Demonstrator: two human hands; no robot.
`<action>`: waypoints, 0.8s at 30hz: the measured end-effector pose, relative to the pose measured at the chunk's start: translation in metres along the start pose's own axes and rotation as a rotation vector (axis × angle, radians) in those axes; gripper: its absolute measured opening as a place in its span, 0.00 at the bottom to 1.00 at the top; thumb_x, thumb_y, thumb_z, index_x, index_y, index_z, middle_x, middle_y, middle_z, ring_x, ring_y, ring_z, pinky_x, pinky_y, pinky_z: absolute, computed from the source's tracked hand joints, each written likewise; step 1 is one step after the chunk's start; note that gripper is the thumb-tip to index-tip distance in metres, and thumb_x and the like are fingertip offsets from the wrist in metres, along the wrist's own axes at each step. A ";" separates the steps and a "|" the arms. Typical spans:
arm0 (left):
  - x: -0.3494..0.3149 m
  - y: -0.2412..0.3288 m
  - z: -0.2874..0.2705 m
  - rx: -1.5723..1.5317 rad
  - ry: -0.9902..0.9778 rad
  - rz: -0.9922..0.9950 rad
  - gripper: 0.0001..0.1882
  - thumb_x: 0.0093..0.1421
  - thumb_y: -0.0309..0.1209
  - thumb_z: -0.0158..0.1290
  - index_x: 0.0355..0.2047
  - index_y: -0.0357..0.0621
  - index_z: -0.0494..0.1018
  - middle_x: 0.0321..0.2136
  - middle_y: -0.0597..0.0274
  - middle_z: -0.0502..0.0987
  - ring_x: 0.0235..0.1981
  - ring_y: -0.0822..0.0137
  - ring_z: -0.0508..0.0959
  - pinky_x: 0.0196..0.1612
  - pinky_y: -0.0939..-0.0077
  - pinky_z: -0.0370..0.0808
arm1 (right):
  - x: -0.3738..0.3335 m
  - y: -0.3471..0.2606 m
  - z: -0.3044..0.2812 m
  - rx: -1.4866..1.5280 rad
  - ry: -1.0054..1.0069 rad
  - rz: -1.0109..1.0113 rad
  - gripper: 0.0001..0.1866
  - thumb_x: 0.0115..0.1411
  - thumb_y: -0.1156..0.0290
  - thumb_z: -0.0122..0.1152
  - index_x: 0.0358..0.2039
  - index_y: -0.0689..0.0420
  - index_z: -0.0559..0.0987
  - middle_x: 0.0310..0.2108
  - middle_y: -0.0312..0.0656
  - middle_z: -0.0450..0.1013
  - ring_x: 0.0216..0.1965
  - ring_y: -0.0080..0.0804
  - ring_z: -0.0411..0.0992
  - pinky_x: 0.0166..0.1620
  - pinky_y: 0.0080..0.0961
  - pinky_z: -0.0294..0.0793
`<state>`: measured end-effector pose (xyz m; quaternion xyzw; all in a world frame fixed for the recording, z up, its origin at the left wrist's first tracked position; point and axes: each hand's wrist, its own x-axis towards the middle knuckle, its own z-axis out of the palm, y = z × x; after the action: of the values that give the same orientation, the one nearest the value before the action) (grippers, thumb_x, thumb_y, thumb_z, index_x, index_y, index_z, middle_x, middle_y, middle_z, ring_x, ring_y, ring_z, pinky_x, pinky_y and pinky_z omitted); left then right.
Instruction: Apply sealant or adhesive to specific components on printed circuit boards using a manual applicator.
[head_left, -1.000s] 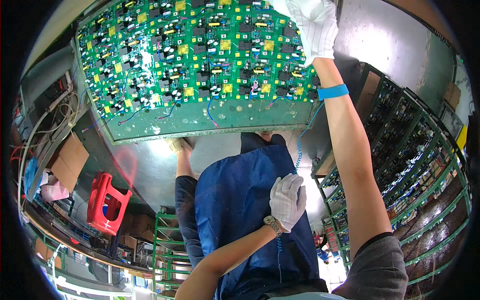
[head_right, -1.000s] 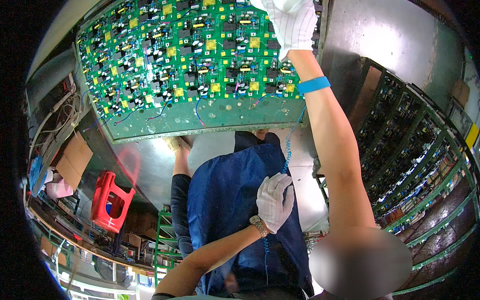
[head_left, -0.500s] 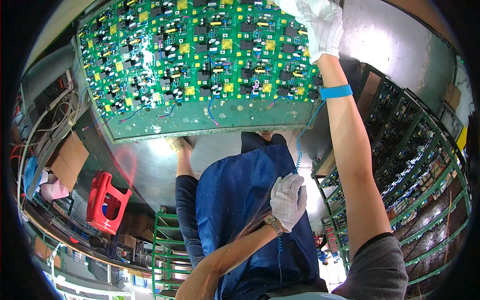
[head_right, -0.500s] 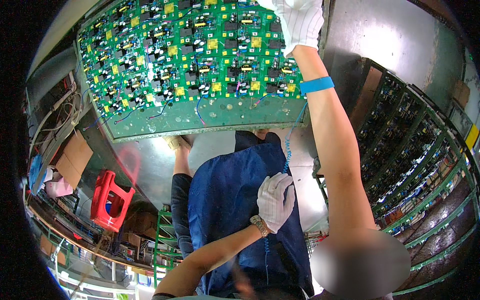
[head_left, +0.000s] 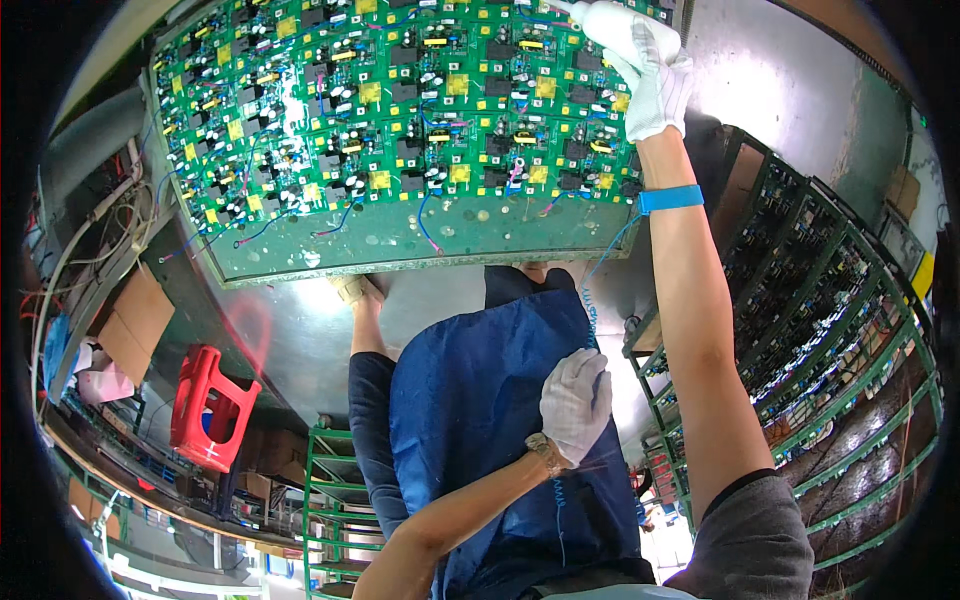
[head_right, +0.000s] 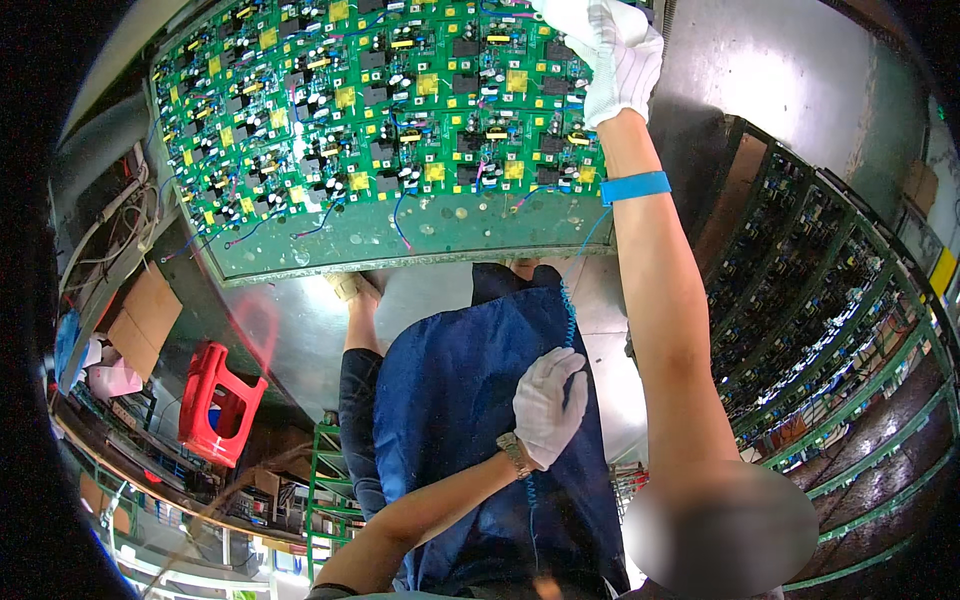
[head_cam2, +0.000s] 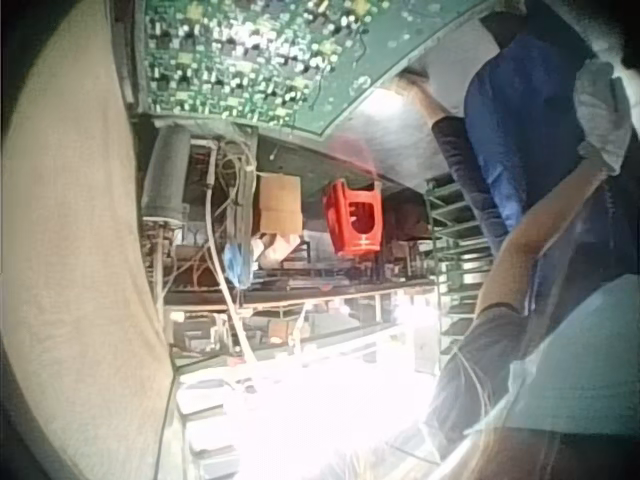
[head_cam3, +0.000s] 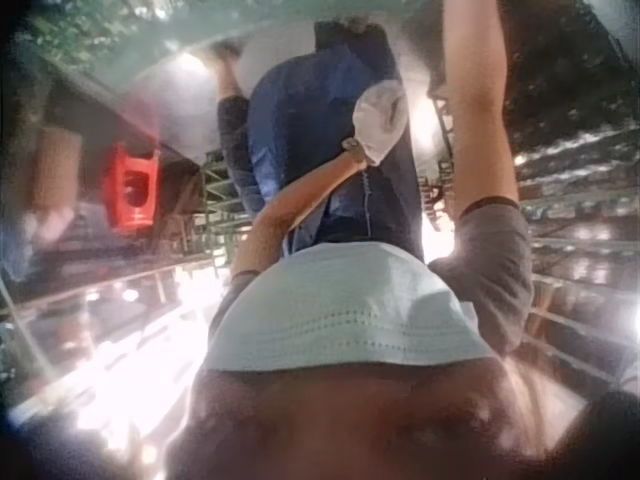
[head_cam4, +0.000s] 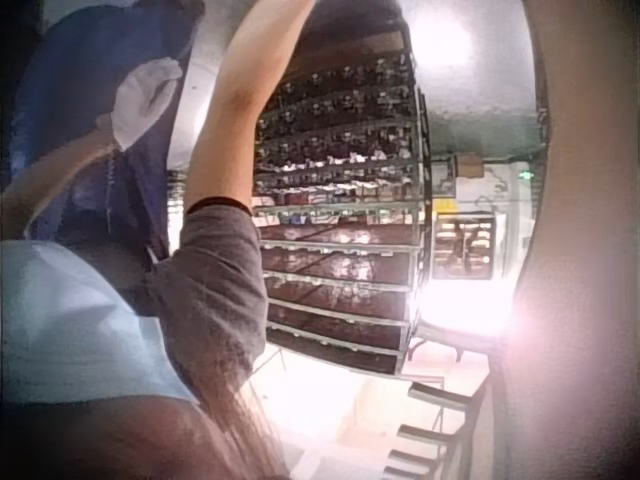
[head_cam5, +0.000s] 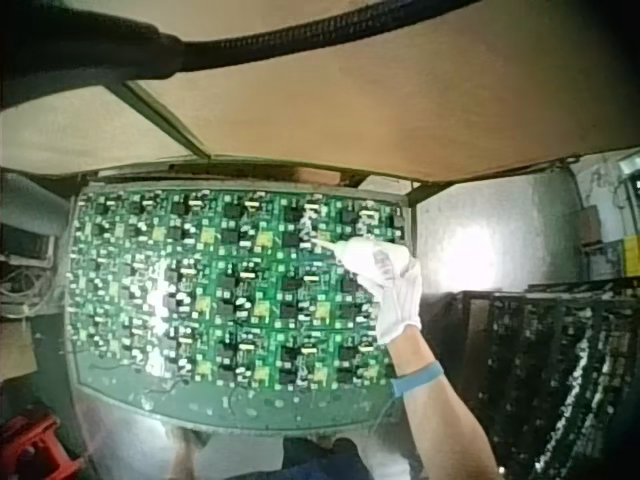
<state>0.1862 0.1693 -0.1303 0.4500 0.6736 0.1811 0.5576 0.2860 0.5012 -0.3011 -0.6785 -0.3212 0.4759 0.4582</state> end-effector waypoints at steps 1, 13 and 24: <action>0.000 -0.004 -0.002 -0.058 0.033 -0.031 0.10 0.56 0.28 0.55 0.39 0.42 0.75 0.41 0.53 0.77 0.44 0.51 0.77 0.50 0.60 0.74 | 0.007 0.013 -0.008 0.111 -0.017 0.023 0.23 0.62 0.61 0.61 0.50 0.64 0.70 0.51 0.49 0.70 0.51 0.40 0.73 0.51 0.34 0.79; 0.021 -0.119 -0.059 0.307 -0.400 -0.051 0.15 0.64 0.41 0.47 0.38 0.42 0.74 0.37 0.50 0.78 0.39 0.51 0.78 0.41 0.61 0.76 | -0.013 0.007 -0.024 1.120 -0.331 0.473 0.30 0.62 0.64 0.58 0.60 0.65 0.63 0.61 0.54 0.60 0.61 0.50 0.62 0.51 0.32 0.79; 0.018 -0.129 -0.088 0.471 -1.120 -0.028 0.27 0.66 0.46 0.38 0.27 0.41 0.80 0.26 0.49 0.80 0.32 0.49 0.80 0.38 0.56 0.77 | -0.016 -0.006 0.052 0.875 -0.357 0.269 0.24 0.65 0.61 0.55 0.56 0.63 0.68 0.54 0.51 0.69 0.56 0.47 0.67 0.51 0.30 0.78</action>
<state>0.0541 0.1381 -0.2096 0.5793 0.3058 -0.2447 0.7149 0.2315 0.5060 -0.2968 -0.3659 -0.0740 0.7300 0.5725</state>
